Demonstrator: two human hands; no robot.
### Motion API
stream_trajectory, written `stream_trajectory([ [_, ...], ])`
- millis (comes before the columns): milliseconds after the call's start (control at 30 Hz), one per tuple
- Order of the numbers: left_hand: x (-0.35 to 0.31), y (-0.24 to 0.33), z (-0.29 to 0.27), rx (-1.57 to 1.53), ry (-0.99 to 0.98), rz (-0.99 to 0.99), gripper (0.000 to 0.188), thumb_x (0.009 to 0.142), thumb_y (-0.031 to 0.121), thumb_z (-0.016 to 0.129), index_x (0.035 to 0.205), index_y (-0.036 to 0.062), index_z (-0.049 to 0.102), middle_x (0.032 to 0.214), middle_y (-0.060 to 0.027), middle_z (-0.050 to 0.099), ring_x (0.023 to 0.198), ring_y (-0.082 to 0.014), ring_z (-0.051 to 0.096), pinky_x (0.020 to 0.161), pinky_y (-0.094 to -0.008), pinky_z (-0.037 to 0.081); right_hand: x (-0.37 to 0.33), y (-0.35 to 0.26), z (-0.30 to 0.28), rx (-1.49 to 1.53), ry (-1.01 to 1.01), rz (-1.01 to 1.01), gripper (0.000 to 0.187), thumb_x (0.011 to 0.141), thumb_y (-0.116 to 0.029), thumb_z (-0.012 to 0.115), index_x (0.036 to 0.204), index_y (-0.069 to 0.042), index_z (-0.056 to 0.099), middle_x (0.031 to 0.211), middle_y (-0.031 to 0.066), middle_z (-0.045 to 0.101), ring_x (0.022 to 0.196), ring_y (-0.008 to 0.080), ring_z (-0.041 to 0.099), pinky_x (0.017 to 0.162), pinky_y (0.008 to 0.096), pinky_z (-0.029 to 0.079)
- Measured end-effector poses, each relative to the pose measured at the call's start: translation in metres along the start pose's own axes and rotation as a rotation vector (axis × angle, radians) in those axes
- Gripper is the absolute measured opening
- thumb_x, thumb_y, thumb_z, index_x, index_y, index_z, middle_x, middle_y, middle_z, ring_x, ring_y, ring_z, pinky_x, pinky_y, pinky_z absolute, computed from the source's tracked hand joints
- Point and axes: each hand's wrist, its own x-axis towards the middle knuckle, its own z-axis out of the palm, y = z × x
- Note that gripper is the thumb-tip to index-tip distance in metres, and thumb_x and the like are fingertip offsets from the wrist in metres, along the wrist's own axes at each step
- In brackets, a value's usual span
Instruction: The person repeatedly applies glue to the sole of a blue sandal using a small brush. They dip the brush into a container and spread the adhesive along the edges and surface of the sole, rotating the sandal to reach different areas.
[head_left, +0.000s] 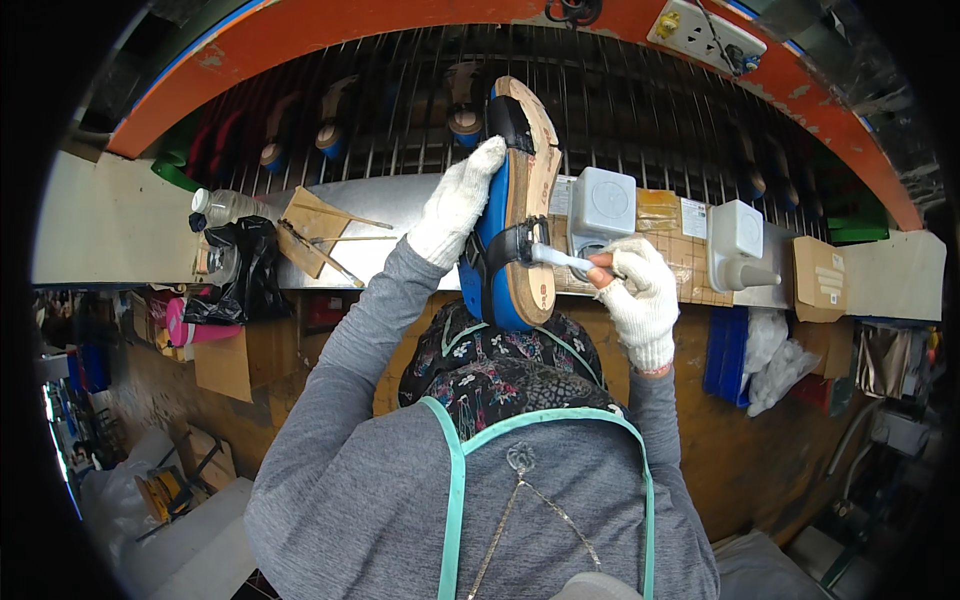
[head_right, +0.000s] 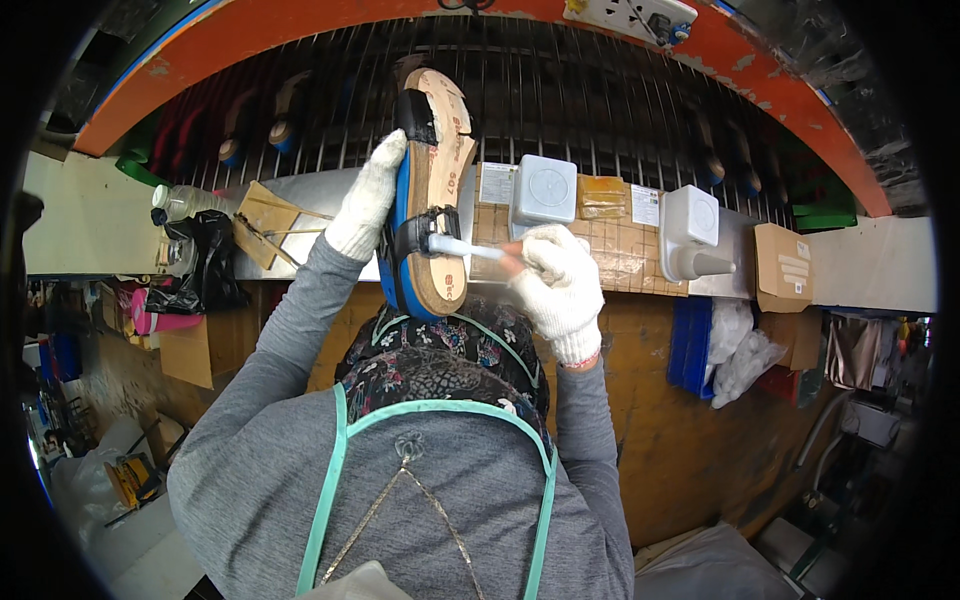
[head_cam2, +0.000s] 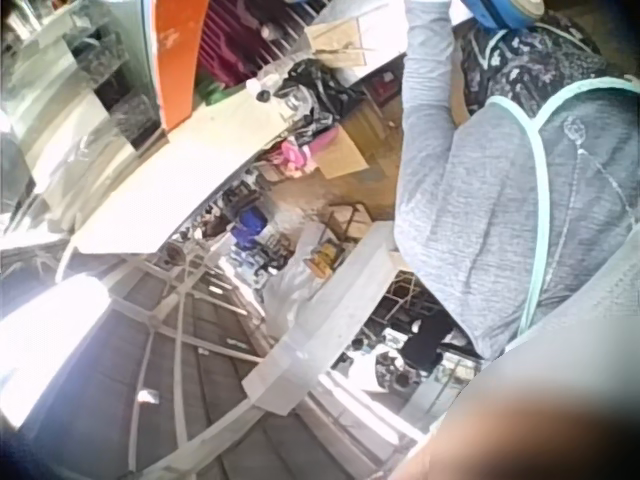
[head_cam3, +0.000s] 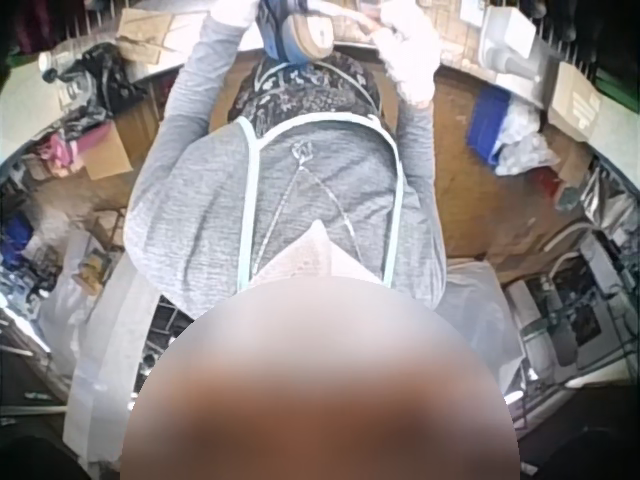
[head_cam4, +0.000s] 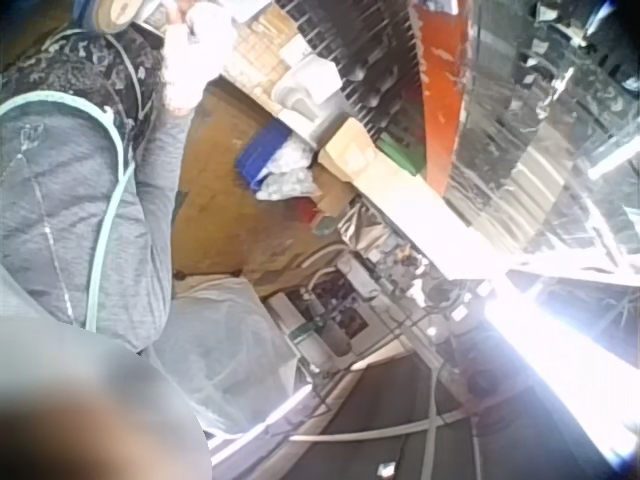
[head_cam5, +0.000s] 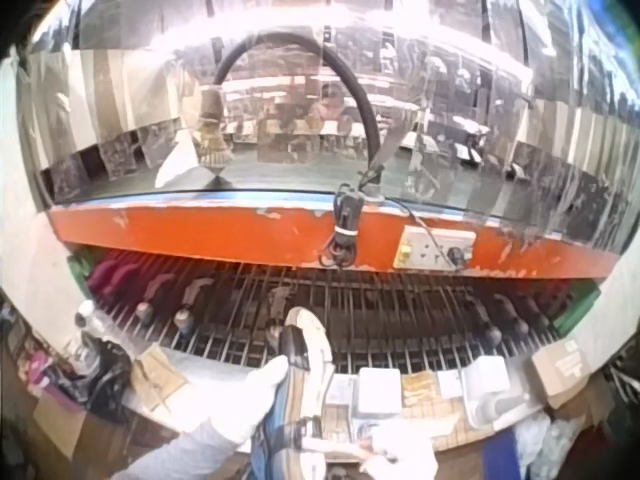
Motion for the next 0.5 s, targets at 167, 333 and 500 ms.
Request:
stream_trajectory([
  [167,0.000,0.009,0.003,-0.022,0.029,-0.073,0.066,0.100,0.060,0.049,0.139,0.0061,0.054,0.120,-0.0117,0.069,0.101,-0.0179,0.070,0.089,-0.0328,0.059,0.002,-0.003,-0.012,-0.060,-0.046,-0.137,0.016,0.079,-0.015,0.079,0.089,-0.002,0.076,0.091,0.0090,0.067,0.081,0.0210,0.063,0.072,0.0332,0.049],
  [333,-0.004,0.012,0.009,-0.069,-0.029,-0.083,0.065,0.101,0.057,0.049,0.141,0.0056,0.052,0.122,-0.0129,0.068,0.104,-0.0187,0.070,0.092,-0.0333,0.059,0.012,0.007,0.000,0.162,0.102,0.035,0.013,0.085,-0.008,0.075,0.094,0.002,0.074,0.091,0.0059,0.064,0.079,0.0126,0.059,0.066,0.0261,0.046],
  [500,-0.016,0.005,0.013,-0.108,0.101,-0.099,0.074,0.100,0.058,0.053,0.141,-0.0029,0.052,0.130,-0.0185,0.064,0.115,-0.0219,0.065,0.100,-0.0323,0.053,-0.002,0.007,0.000,0.238,-0.054,0.235,0.013,0.089,-0.006,0.072,0.095,0.005,0.072,0.089,0.0035,0.060,0.070,0.0088,0.053,0.059,0.0252,0.041],
])
